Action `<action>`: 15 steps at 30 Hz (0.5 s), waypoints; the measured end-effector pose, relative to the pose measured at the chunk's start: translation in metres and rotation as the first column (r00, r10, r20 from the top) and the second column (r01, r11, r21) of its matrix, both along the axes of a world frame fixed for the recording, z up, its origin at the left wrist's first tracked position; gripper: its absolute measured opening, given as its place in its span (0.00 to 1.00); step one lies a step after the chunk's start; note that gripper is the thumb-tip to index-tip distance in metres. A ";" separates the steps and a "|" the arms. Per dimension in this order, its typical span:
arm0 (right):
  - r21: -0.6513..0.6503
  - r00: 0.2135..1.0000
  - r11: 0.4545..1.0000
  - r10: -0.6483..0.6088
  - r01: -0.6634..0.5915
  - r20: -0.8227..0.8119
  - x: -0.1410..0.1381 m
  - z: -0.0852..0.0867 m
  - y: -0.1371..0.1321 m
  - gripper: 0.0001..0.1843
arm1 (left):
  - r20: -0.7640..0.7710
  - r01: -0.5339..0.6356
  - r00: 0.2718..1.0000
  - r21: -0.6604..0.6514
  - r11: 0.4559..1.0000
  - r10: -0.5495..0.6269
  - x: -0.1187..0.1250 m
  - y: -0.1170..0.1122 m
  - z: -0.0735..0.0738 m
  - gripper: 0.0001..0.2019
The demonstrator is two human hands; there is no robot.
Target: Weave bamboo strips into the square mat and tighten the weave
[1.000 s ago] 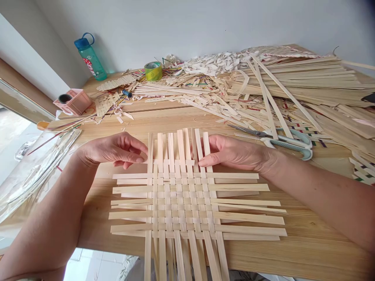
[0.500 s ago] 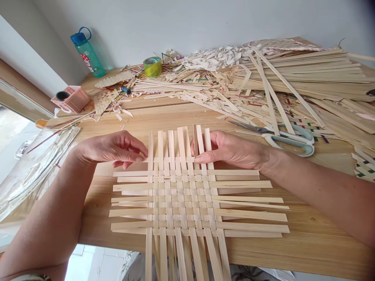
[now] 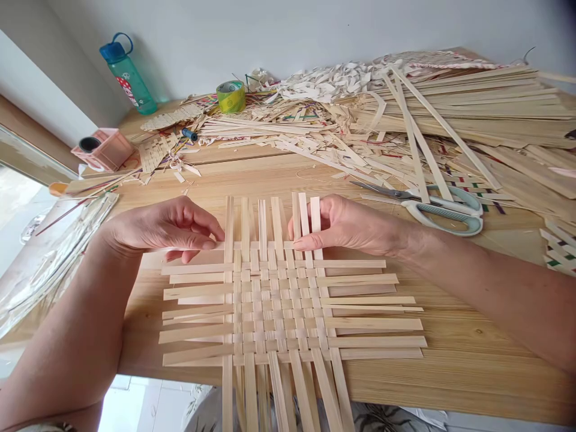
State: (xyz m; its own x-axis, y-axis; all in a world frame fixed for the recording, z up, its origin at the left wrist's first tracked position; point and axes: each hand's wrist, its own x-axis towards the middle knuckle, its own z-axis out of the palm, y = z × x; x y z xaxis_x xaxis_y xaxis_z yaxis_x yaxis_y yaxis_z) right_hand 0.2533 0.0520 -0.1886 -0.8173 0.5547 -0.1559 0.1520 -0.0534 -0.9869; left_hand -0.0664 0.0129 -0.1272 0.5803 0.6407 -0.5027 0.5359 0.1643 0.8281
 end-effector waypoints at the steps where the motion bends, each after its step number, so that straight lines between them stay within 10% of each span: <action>1: -0.010 1.000 1.000 0.012 -0.012 -0.009 0.000 0.001 0.000 0.16 | -0.001 -0.002 1.000 -0.002 1.000 0.002 0.000 0.000 0.000 0.09; 15: -0.009 0.998 0.999 0.035 -0.036 -0.058 0.004 -0.004 0.007 0.15 | 0.102 -0.052 0.993 -0.121 0.991 0.064 0.007 0.003 -0.014 0.12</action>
